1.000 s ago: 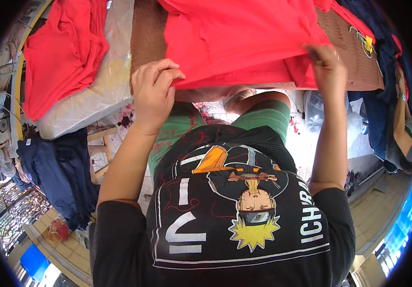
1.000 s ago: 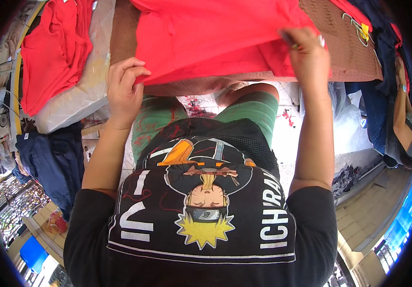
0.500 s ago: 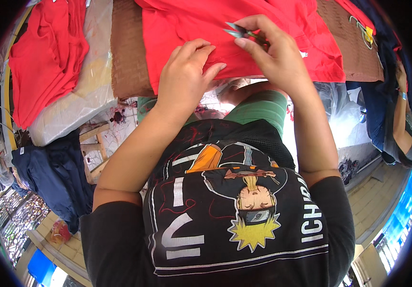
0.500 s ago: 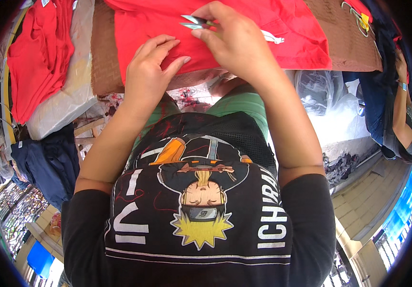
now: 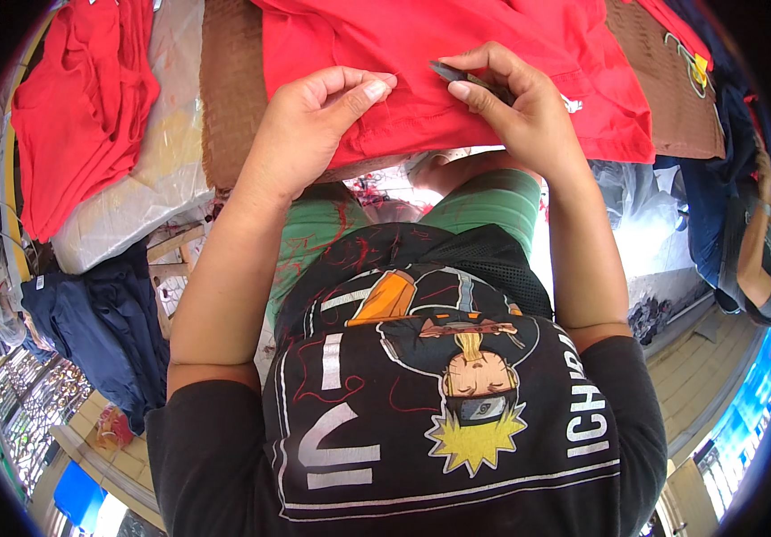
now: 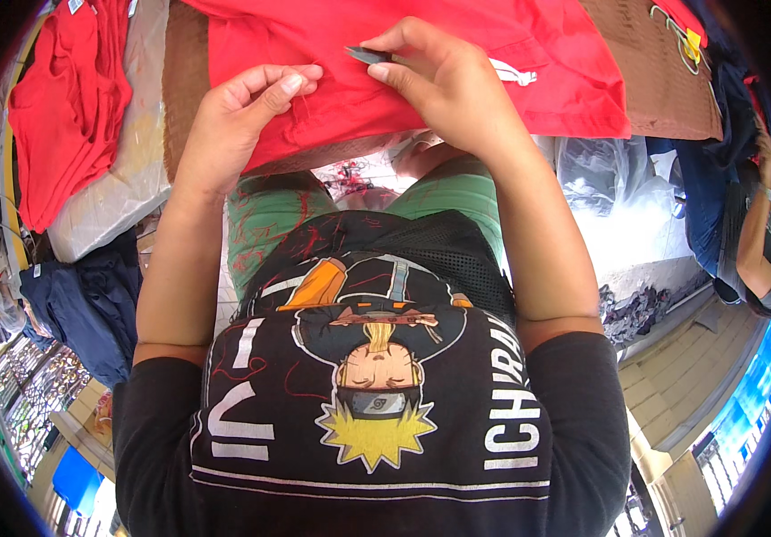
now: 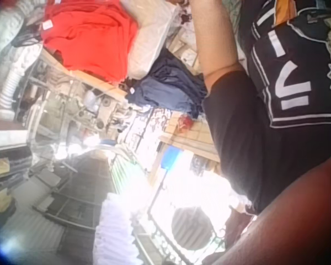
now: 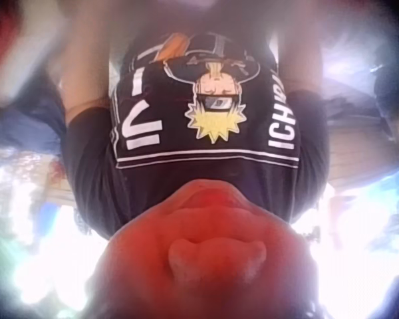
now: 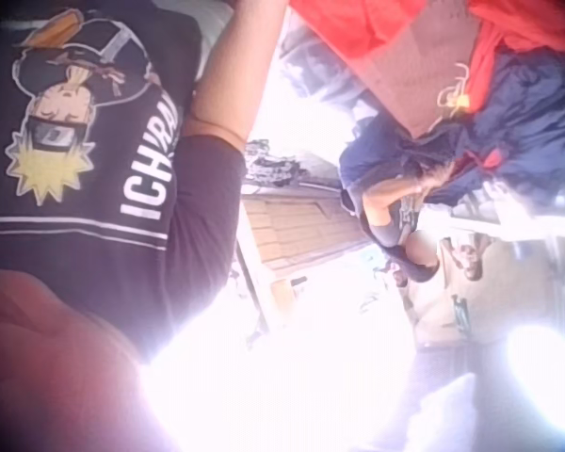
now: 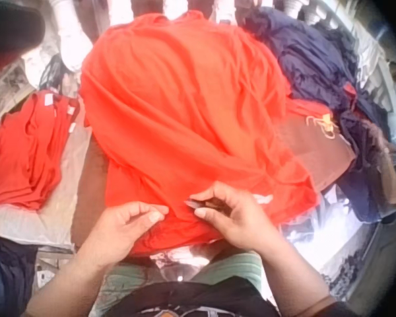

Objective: The person trims loose threads from red shirts using a small pair of thread snips.

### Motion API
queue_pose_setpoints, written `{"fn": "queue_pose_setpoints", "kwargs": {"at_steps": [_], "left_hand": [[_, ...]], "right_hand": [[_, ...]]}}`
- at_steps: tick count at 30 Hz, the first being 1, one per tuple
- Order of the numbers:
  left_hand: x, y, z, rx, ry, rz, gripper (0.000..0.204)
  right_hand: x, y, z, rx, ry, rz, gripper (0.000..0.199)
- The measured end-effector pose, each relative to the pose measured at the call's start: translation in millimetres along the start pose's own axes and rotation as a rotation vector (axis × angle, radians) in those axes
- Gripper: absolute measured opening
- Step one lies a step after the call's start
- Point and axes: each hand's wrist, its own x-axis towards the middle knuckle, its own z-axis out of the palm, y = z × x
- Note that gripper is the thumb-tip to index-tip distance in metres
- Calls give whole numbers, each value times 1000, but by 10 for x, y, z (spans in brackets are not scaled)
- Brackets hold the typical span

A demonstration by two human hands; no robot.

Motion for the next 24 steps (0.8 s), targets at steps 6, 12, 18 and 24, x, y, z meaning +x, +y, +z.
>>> {"fn": "queue_pose_setpoints", "kwargs": {"at_steps": [6,12,18,24], "left_hand": [[27,10,-23,13,-34,-20,33],[14,48,-24,-4,-55,-21,30],[-13,14,-38,-56,-84,-3,27],[-77,28,-30,-18,-109,16,26]], "right_hand": [[3,26,15,-253,-61,-207,18],[20,-61,37,-472,-91,-176,19],[44,-22,22,-387,-39,-182,19],[85,-71,75,-472,-75,-175,21]]}}
